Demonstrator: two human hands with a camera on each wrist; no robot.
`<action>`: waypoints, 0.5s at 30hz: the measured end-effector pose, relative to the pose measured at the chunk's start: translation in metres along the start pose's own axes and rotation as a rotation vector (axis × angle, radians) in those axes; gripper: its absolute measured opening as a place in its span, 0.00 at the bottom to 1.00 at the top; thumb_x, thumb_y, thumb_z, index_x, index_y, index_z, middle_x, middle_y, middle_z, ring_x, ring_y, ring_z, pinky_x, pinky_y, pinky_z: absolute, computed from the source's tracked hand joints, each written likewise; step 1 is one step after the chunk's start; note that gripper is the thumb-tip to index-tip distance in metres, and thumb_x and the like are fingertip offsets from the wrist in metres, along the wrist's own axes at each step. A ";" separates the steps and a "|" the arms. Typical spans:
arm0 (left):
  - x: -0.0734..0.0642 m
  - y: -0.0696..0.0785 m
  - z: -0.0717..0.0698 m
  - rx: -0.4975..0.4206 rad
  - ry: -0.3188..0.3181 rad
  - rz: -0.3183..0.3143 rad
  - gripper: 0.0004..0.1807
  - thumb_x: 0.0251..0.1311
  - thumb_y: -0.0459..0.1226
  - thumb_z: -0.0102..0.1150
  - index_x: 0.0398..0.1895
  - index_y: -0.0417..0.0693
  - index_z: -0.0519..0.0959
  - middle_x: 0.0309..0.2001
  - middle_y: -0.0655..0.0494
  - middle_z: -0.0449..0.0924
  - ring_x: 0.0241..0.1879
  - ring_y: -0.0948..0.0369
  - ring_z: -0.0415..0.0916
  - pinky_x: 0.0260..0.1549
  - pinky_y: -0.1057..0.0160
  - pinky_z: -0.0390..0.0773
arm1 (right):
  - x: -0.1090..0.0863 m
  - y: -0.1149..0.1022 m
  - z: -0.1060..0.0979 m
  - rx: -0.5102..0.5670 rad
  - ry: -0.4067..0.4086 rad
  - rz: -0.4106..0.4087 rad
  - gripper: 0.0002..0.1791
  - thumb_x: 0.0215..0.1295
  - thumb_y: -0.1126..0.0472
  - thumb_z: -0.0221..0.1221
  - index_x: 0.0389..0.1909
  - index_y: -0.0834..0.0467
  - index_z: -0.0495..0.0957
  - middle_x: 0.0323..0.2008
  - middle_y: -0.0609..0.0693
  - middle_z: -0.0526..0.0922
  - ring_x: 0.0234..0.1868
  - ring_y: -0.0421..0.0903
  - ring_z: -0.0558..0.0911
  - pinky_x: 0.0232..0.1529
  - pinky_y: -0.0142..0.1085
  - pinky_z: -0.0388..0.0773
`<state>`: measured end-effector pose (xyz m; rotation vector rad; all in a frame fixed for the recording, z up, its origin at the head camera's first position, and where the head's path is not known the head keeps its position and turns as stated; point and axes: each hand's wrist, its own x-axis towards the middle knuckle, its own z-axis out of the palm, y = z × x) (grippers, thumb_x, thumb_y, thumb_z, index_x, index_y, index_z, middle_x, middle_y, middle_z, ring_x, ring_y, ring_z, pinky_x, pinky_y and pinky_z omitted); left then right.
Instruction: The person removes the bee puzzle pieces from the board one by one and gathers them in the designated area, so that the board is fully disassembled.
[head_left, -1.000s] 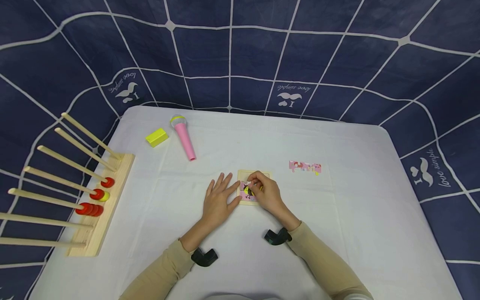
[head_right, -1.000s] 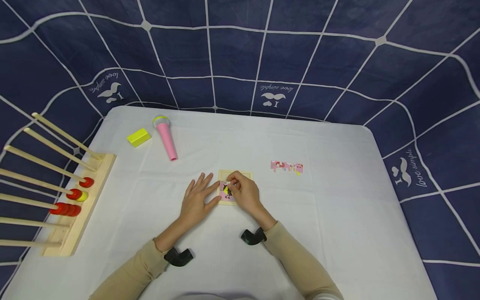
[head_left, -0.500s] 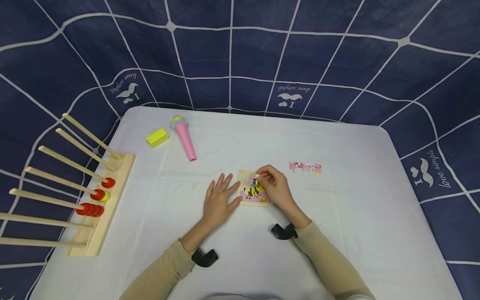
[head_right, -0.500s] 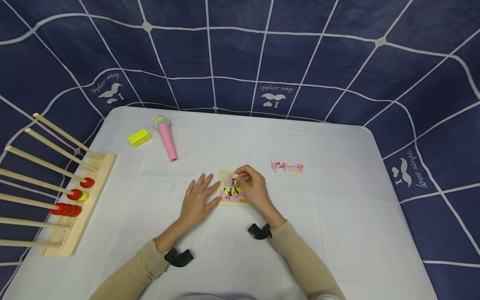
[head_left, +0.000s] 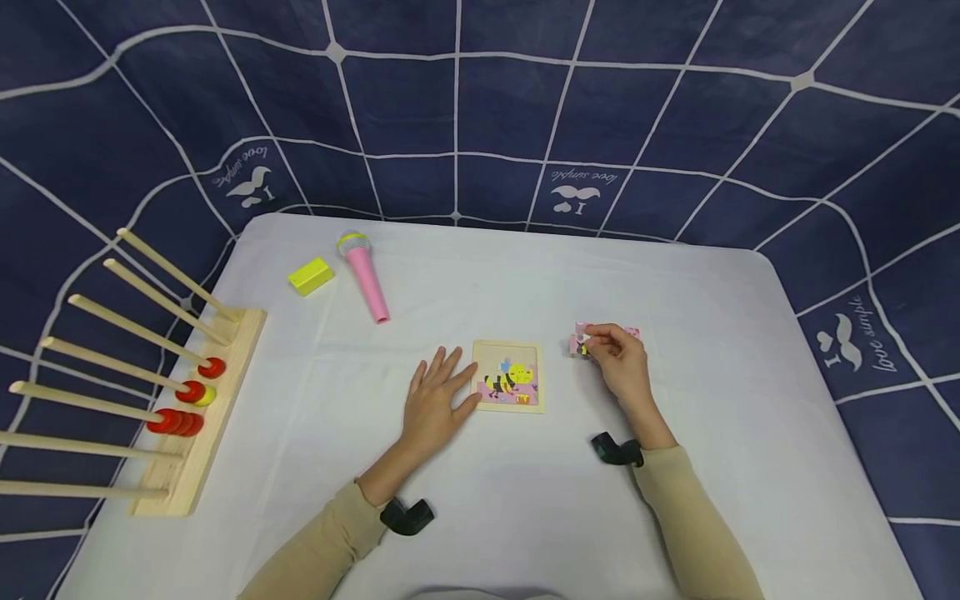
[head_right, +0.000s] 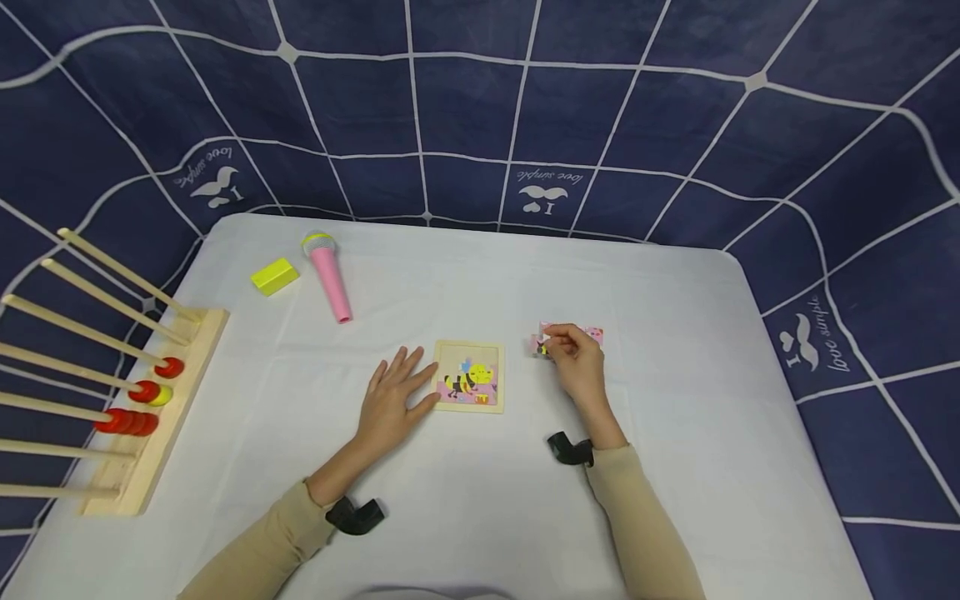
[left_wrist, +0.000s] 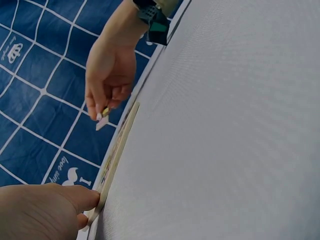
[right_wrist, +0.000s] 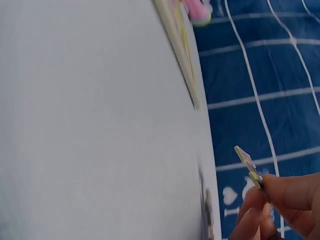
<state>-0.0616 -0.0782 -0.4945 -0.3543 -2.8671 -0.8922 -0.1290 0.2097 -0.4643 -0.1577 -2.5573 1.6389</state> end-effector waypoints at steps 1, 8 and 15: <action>0.000 0.000 0.000 0.001 -0.002 -0.002 0.26 0.59 0.46 0.66 0.60 0.49 0.79 0.71 0.46 0.66 0.74 0.46 0.55 0.72 0.41 0.50 | 0.001 0.002 -0.002 -0.006 0.013 0.003 0.09 0.62 0.71 0.61 0.43 0.65 0.83 0.33 0.55 0.82 0.27 0.31 0.76 0.28 0.20 0.73; 0.000 0.000 0.001 -0.003 0.005 0.002 0.26 0.59 0.46 0.66 0.60 0.49 0.79 0.70 0.45 0.66 0.74 0.45 0.55 0.71 0.40 0.50 | 0.004 0.013 -0.007 -0.067 0.059 0.001 0.09 0.60 0.70 0.64 0.41 0.65 0.83 0.32 0.56 0.84 0.26 0.28 0.76 0.28 0.18 0.73; 0.000 0.000 0.000 -0.005 0.011 0.007 0.26 0.59 0.46 0.66 0.60 0.49 0.79 0.70 0.45 0.67 0.74 0.45 0.55 0.71 0.40 0.51 | 0.002 0.015 -0.005 -0.178 0.098 -0.041 0.07 0.58 0.69 0.65 0.37 0.65 0.84 0.29 0.60 0.85 0.22 0.28 0.74 0.24 0.19 0.70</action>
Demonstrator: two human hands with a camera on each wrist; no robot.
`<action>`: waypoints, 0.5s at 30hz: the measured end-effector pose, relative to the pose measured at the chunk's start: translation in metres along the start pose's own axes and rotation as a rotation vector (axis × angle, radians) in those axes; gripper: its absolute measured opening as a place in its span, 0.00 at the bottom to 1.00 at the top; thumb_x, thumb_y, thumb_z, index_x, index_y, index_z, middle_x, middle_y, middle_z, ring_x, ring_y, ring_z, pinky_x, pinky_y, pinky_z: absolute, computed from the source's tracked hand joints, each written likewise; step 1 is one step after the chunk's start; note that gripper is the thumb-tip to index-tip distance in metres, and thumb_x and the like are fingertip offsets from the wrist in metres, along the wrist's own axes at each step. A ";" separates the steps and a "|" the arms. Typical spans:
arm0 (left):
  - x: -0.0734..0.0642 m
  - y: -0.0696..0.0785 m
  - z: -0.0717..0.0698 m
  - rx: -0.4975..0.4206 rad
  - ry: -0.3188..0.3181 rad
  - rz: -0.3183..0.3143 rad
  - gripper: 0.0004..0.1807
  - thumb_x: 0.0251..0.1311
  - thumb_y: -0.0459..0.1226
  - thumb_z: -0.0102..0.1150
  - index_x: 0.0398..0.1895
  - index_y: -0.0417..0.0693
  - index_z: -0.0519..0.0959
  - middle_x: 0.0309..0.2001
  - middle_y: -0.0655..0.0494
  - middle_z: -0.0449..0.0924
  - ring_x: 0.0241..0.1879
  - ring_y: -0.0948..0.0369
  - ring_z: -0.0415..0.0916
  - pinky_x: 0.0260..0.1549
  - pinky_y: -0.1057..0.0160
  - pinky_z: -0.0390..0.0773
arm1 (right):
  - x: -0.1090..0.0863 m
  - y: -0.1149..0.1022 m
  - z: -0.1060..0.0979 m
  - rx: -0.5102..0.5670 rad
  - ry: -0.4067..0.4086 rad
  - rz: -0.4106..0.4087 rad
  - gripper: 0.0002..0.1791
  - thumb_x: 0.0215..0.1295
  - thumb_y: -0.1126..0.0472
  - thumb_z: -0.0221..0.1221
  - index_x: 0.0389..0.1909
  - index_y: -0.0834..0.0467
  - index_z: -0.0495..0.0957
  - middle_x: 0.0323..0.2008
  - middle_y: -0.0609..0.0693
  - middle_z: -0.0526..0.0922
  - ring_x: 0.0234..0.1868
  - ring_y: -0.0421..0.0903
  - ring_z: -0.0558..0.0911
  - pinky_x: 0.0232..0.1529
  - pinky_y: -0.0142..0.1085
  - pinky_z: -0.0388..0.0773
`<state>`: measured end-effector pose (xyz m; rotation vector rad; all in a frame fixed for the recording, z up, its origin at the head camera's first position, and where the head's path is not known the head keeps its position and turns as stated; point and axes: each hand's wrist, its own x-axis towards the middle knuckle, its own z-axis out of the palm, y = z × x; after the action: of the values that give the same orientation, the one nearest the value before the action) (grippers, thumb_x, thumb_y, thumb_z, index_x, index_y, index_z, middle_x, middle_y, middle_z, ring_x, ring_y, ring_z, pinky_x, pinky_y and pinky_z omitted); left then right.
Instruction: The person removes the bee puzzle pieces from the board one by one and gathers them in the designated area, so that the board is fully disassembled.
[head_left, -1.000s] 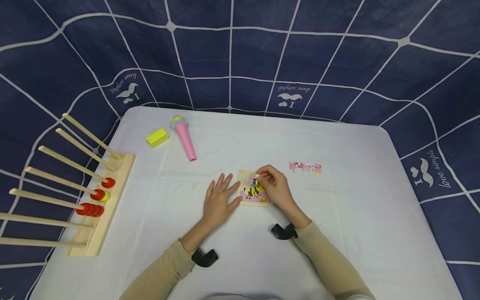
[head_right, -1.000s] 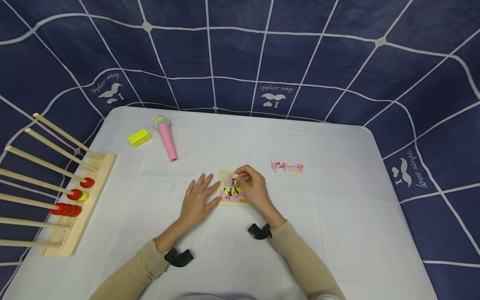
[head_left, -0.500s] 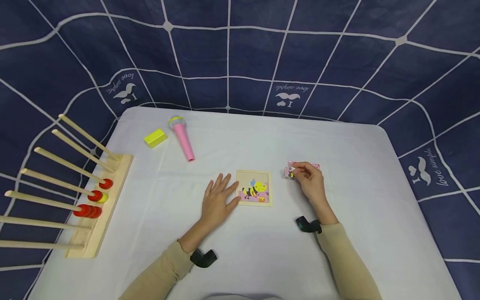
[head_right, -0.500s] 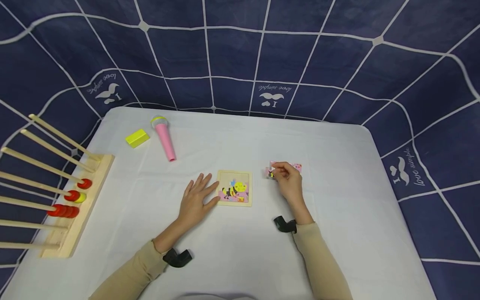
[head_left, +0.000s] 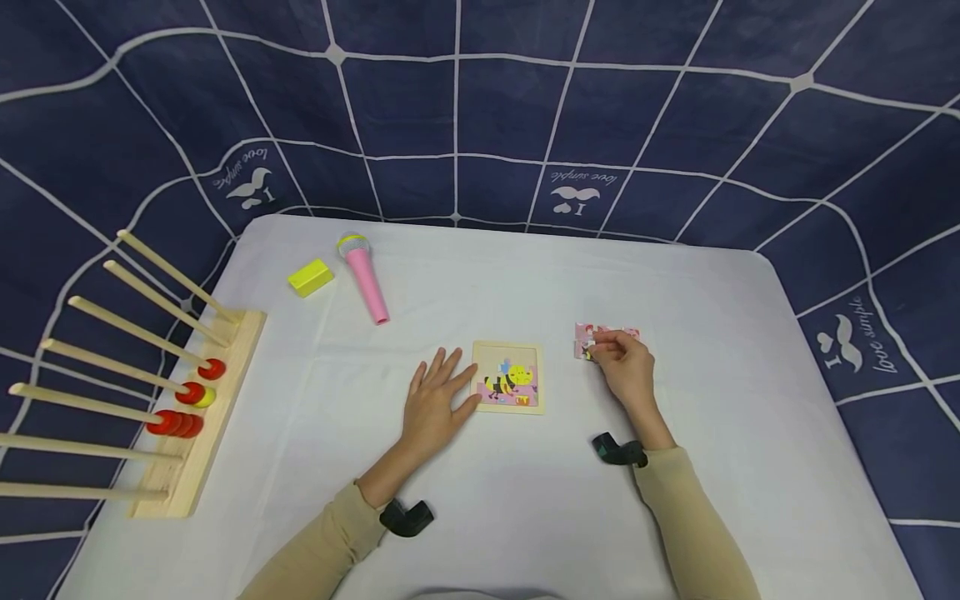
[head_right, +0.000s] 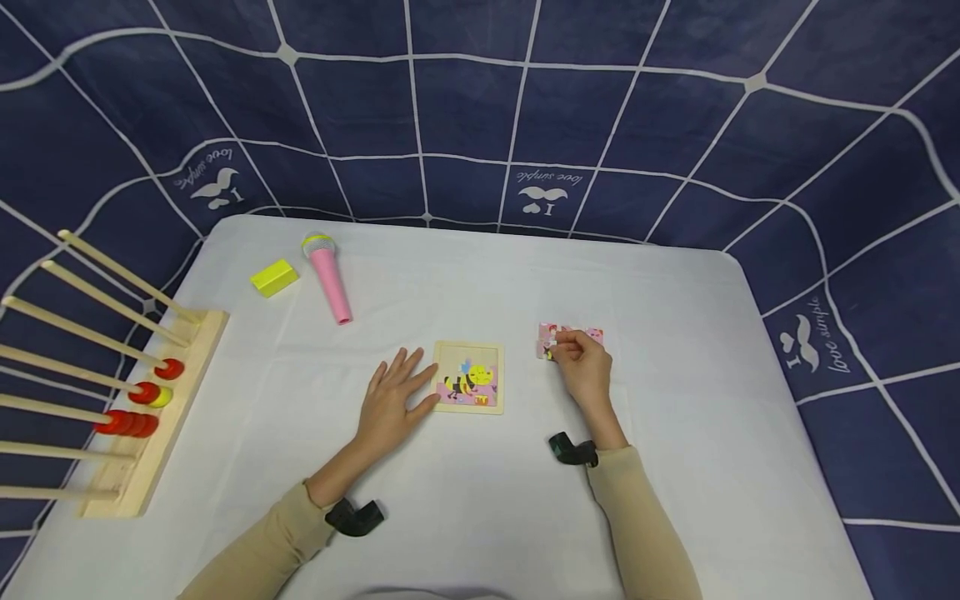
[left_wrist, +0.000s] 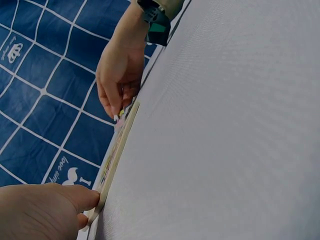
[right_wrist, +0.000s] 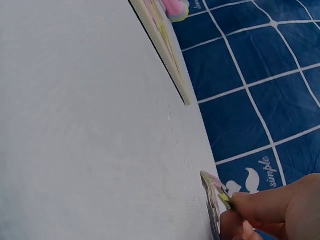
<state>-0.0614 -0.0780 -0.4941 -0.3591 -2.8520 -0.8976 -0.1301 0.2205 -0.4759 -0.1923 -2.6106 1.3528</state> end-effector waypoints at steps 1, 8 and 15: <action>0.000 0.000 0.000 0.000 0.000 0.001 0.26 0.59 0.46 0.66 0.60 0.49 0.79 0.70 0.45 0.67 0.74 0.45 0.55 0.71 0.40 0.51 | 0.000 0.000 0.000 -0.020 0.009 -0.016 0.07 0.57 0.69 0.65 0.37 0.65 0.85 0.29 0.60 0.86 0.21 0.27 0.74 0.23 0.19 0.69; 0.001 0.000 0.000 0.004 -0.007 -0.001 0.26 0.59 0.46 0.65 0.60 0.49 0.79 0.70 0.46 0.66 0.74 0.46 0.55 0.71 0.41 0.50 | -0.001 0.003 0.002 -0.116 0.050 -0.064 0.05 0.56 0.68 0.66 0.33 0.64 0.85 0.26 0.58 0.85 0.22 0.31 0.73 0.25 0.17 0.66; 0.001 0.001 0.000 0.003 -0.002 0.000 0.26 0.59 0.46 0.65 0.60 0.49 0.79 0.70 0.46 0.67 0.74 0.46 0.55 0.71 0.41 0.50 | -0.002 0.005 0.002 -0.169 0.049 -0.088 0.04 0.56 0.69 0.65 0.32 0.65 0.85 0.26 0.58 0.84 0.25 0.39 0.74 0.28 0.25 0.66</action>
<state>-0.0623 -0.0768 -0.4935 -0.3604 -2.8551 -0.8932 -0.1288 0.2217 -0.4811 -0.1314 -2.6582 1.0853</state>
